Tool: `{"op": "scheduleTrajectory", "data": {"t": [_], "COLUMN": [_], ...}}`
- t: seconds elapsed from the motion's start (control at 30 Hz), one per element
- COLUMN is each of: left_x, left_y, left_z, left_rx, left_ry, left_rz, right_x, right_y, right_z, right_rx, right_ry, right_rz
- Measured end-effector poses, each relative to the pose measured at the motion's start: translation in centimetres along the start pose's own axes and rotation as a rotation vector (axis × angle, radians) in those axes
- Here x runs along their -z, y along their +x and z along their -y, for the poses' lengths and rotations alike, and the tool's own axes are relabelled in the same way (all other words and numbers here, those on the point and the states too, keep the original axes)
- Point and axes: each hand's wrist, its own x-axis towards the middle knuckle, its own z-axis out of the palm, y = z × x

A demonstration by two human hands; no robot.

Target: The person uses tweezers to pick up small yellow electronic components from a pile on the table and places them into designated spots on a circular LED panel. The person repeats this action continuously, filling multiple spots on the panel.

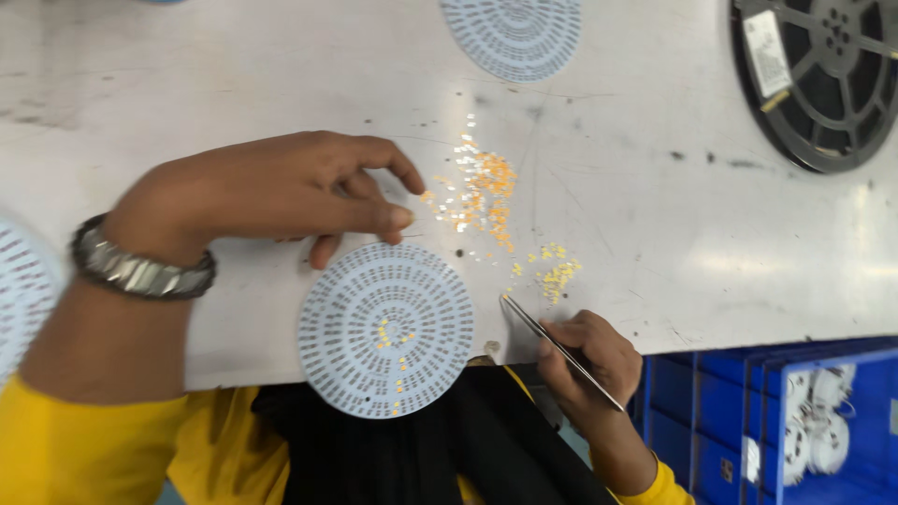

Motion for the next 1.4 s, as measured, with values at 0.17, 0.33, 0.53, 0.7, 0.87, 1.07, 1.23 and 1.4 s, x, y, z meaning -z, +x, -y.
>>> {"op": "scheduleTrajectory", "data": {"t": [0.17,0.33,0.53,0.7,0.87,1.07,1.23,1.4], "left_x": [0.2,-0.1,-0.1,-0.1,-0.1,-0.2,-0.2,-0.2], "left_y": [0.5,0.0,-0.4,-0.4,-0.3,-0.2,-0.3,-0.3], "left_z": [1.1,0.6,0.1,0.2,0.1,0.3,0.3,0.2], "left_rx": [-0.149,-0.145,-0.123,-0.115,-0.139,-0.129,-0.138,-0.127], "left_ry": [-0.062,-0.063,-0.014,-0.013,-0.039,-0.028,-0.043,-0.024], "left_rz": [0.023,-0.008,-0.035,-0.044,-0.027,-0.038,-0.037,-0.046], "right_x": [-2.8,-6.2,-6.5,-6.7,-6.6,-6.5,-6.6,-6.6], "right_y": [0.6,0.9,0.9,0.8,1.1,1.0,0.9,1.0], "right_z": [1.6,3.9,5.1,5.2,5.3,5.3,5.3,5.2], "right_rx": [0.232,0.437,0.463,0.452,0.458,0.444,0.444,0.447], "right_ry": [0.000,0.023,-0.093,-0.102,-0.115,-0.095,-0.095,-0.094], "right_rz": [0.035,0.058,0.034,0.045,0.067,0.062,0.049,0.055]}}
